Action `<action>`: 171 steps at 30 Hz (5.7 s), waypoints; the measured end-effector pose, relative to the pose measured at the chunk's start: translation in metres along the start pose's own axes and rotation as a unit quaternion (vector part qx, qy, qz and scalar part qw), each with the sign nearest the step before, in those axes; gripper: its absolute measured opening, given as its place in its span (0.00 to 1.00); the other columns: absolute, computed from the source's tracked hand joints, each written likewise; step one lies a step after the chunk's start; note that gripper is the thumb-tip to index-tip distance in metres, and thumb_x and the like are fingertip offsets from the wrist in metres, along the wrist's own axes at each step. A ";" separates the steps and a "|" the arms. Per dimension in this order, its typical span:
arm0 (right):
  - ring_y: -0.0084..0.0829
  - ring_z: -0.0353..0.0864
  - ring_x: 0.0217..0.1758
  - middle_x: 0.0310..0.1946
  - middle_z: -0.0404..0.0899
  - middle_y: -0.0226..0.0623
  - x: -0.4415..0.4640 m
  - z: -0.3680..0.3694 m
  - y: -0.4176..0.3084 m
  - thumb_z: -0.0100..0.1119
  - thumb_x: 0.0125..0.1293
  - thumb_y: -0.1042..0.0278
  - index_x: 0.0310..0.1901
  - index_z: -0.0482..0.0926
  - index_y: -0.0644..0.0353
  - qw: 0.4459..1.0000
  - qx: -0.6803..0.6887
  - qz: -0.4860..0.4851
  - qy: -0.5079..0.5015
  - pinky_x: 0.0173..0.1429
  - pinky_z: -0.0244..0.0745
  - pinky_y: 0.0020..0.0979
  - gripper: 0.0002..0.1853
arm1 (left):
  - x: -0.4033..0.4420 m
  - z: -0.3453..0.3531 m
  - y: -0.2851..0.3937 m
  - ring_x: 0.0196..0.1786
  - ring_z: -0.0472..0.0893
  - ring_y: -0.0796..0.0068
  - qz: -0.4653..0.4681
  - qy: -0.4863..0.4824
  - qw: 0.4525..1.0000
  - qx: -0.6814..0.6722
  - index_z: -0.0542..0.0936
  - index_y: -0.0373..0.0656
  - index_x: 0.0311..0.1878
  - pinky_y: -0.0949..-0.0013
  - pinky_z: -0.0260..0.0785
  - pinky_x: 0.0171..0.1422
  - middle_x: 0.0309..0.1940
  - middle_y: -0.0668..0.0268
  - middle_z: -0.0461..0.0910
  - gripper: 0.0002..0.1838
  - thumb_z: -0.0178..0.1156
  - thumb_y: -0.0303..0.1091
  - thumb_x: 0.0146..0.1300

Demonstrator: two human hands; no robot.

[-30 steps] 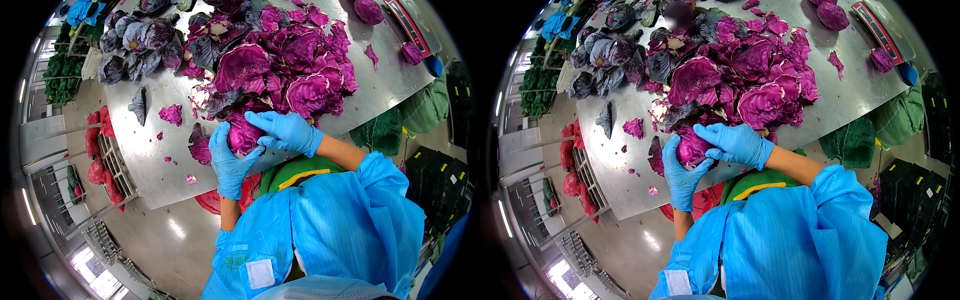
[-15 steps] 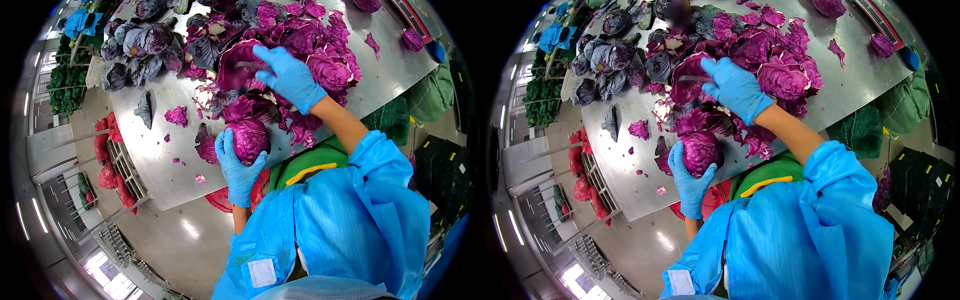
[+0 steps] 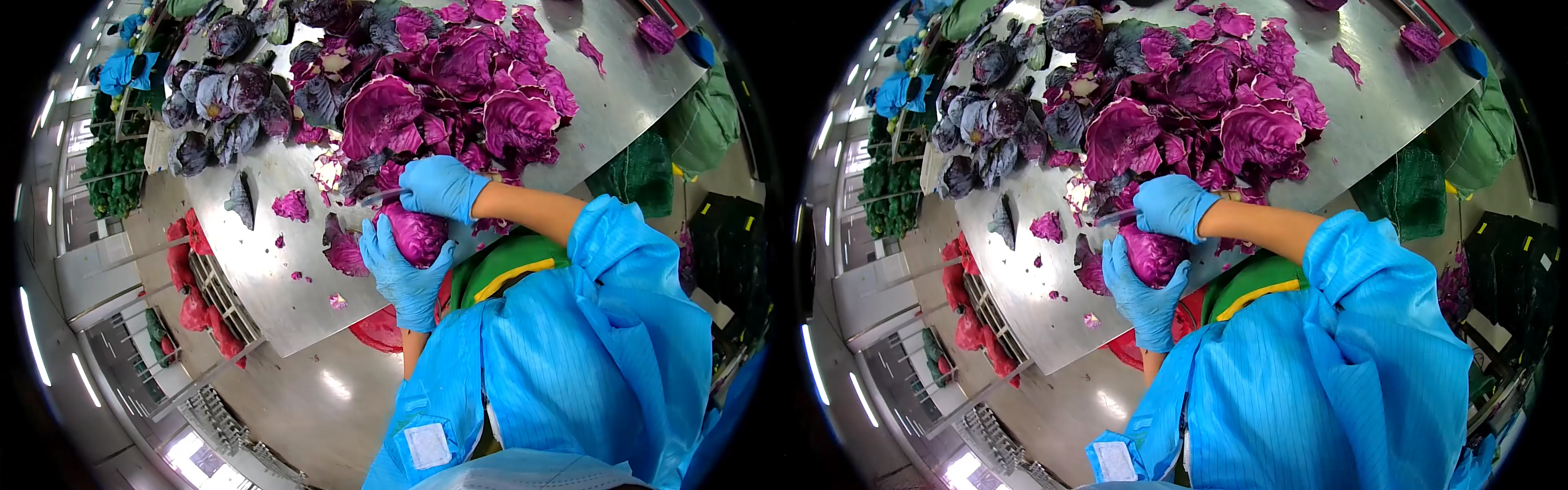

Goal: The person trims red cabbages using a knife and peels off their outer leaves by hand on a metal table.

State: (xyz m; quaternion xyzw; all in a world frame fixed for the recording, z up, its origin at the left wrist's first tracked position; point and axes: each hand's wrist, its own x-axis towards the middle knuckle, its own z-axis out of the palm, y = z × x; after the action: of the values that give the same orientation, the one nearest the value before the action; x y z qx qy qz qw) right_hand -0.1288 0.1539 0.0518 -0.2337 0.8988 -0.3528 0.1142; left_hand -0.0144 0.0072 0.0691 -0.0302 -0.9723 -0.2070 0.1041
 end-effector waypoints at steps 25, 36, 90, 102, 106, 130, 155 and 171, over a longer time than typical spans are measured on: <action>0.37 0.78 0.46 0.43 0.78 0.42 -0.037 -0.014 0.023 0.75 0.52 0.44 0.62 0.76 0.61 0.973 0.229 -0.002 0.031 0.53 0.73 0.36 0.39 | 0.006 0.020 -0.031 0.74 0.61 0.61 -0.149 -0.022 0.833 -0.532 0.58 0.40 0.75 0.59 0.50 0.79 0.72 0.58 0.61 0.51 0.76 0.35 0.50; 0.18 0.73 0.20 0.24 0.76 0.29 -0.038 -0.005 0.021 0.74 0.55 0.45 0.60 0.76 0.62 0.840 0.486 0.219 -0.100 0.22 0.69 0.24 0.36 | 0.001 0.010 -0.052 0.68 0.71 0.55 -0.451 -0.108 0.569 -0.679 0.62 0.52 0.74 0.47 0.69 0.67 0.68 0.61 0.68 0.47 0.54 0.73 0.58; 0.37 0.79 0.48 0.43 0.78 0.38 -0.024 -0.006 0.008 0.71 0.57 0.52 0.61 0.78 0.54 0.980 0.180 -0.047 -0.065 0.55 0.75 0.35 0.31 | 0.004 0.003 -0.040 0.74 0.60 0.61 -0.116 -0.058 0.898 -0.421 0.52 0.39 0.75 0.60 0.54 0.78 0.73 0.57 0.55 0.60 0.80 0.32 0.40; 0.42 0.82 0.37 0.39 0.77 0.40 -0.010 0.013 0.017 0.61 0.62 0.55 0.66 0.72 0.49 0.985 0.017 -0.170 -0.030 0.37 0.78 0.42 0.30 | 0.011 0.000 -0.060 0.69 0.66 0.62 -0.166 -0.041 0.855 -0.490 0.61 0.44 0.73 0.59 0.60 0.75 0.69 0.61 0.64 0.57 0.77 0.32 0.33; 0.43 0.81 0.31 0.35 0.77 0.39 -0.007 0.016 0.022 0.60 0.63 0.57 0.69 0.64 0.51 0.976 0.006 -0.218 0.017 0.30 0.76 0.42 0.33 | 0.017 -0.006 -0.062 0.70 0.66 0.61 -0.185 -0.059 0.837 -0.512 0.61 0.44 0.72 0.59 0.59 0.76 0.69 0.61 0.64 0.56 0.76 0.32 0.34; 0.32 0.79 0.25 0.26 0.74 0.36 0.008 0.014 0.006 0.57 0.63 0.57 0.59 0.73 0.65 0.948 -0.193 -0.254 -0.002 0.23 0.70 0.35 0.26 | 0.026 -0.009 -0.064 0.69 0.66 0.61 -0.218 -0.083 0.827 -0.512 0.60 0.44 0.72 0.58 0.61 0.75 0.67 0.61 0.64 0.54 0.72 0.24 0.35; 0.40 0.81 0.47 0.49 0.77 0.37 0.026 -0.037 -0.003 0.66 0.61 0.59 0.64 0.73 0.48 0.949 0.043 -0.205 -0.238 0.48 0.78 0.39 0.29 | 0.036 -0.017 -0.052 0.71 0.66 0.65 -0.163 -0.185 0.803 -0.542 0.56 0.44 0.76 0.62 0.61 0.76 0.70 0.61 0.63 0.59 0.75 0.25 0.35; 0.45 0.81 0.37 0.34 0.77 0.44 0.014 -0.055 0.013 0.63 0.63 0.55 0.58 0.74 0.57 0.981 -0.028 -0.151 0.118 0.39 0.76 0.42 0.25 | 0.013 -0.001 -0.057 0.77 0.57 0.60 -0.076 -0.076 0.867 -0.486 0.58 0.40 0.74 0.57 0.45 0.82 0.74 0.56 0.59 0.60 0.79 0.32 0.34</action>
State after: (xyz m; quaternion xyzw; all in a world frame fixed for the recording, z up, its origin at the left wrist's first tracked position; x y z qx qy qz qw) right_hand -0.1663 0.1876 0.0821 -0.3260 0.8700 -0.3659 -0.0540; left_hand -0.0324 -0.0448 0.0499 -0.0189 -0.7529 -0.6578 -0.0141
